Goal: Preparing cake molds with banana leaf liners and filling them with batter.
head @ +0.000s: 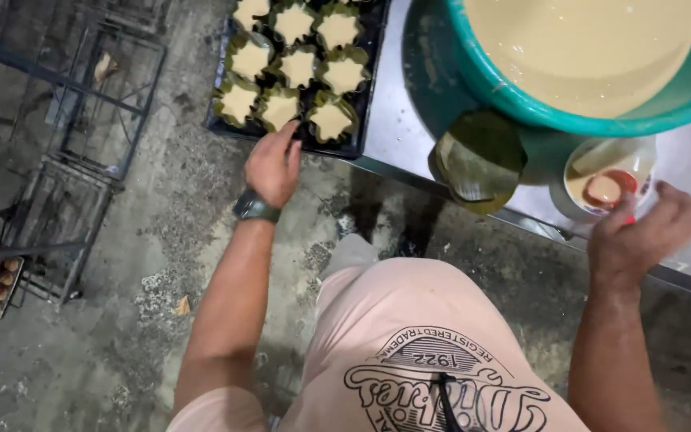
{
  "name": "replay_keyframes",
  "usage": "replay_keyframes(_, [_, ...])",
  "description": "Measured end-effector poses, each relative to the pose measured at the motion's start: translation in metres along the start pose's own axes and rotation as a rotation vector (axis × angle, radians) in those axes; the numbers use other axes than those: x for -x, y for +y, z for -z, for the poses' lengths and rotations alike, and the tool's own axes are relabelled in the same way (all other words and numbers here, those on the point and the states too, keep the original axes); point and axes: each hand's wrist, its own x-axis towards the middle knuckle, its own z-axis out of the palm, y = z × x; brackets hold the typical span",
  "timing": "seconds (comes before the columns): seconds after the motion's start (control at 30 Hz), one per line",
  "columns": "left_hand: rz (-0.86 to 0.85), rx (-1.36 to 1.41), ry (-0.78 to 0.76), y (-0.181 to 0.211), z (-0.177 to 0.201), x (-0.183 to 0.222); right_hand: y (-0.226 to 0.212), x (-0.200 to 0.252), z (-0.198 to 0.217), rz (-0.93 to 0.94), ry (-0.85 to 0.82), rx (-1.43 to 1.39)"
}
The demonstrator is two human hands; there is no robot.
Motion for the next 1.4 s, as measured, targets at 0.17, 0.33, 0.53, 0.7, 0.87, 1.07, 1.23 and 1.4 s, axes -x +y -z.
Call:
replay_keyframes(0.17, [-0.102, 0.031, -0.083, -0.015, -0.019, -0.021, -0.108, -0.029, 0.012, -0.125, -0.507, -0.948])
replay_keyframes(0.33, [-0.098, -0.055, -0.22, -0.022, -0.031, -0.022, -0.252, -0.064, -0.008, -0.035, -0.634, -1.098])
replay_keyframes(0.53, [-0.132, 0.113, -0.246, -0.035, -0.031, -0.03, -0.335, -0.078, -0.053, -0.057, -0.702, -1.049])
replay_keyframes(0.7, [-0.169, 0.203, -0.273, -0.044, -0.028, -0.032, -0.353, -0.082, -0.063, -0.06, -0.749, -0.921])
replay_keyframes(0.87, [-0.205, 0.228, -0.304, -0.05, -0.035, -0.028, -0.356, -0.077, -0.063, 0.091, -0.718, -0.805])
replay_keyframes(1.07, [-0.225, 0.249, -0.27, -0.049, -0.027, -0.032, -0.36, -0.077, -0.067, -0.048, -0.826, -0.822])
replay_keyframes(1.23, [-0.234, 0.182, -0.283, -0.049, -0.032, -0.034, -0.353, -0.068, -0.09, -0.288, -0.959, -0.964])
replay_keyframes(1.4, [-0.232, 0.17, -0.304, -0.047, -0.027, -0.038, -0.354, -0.074, -0.077, -0.278, -0.926, -0.951])
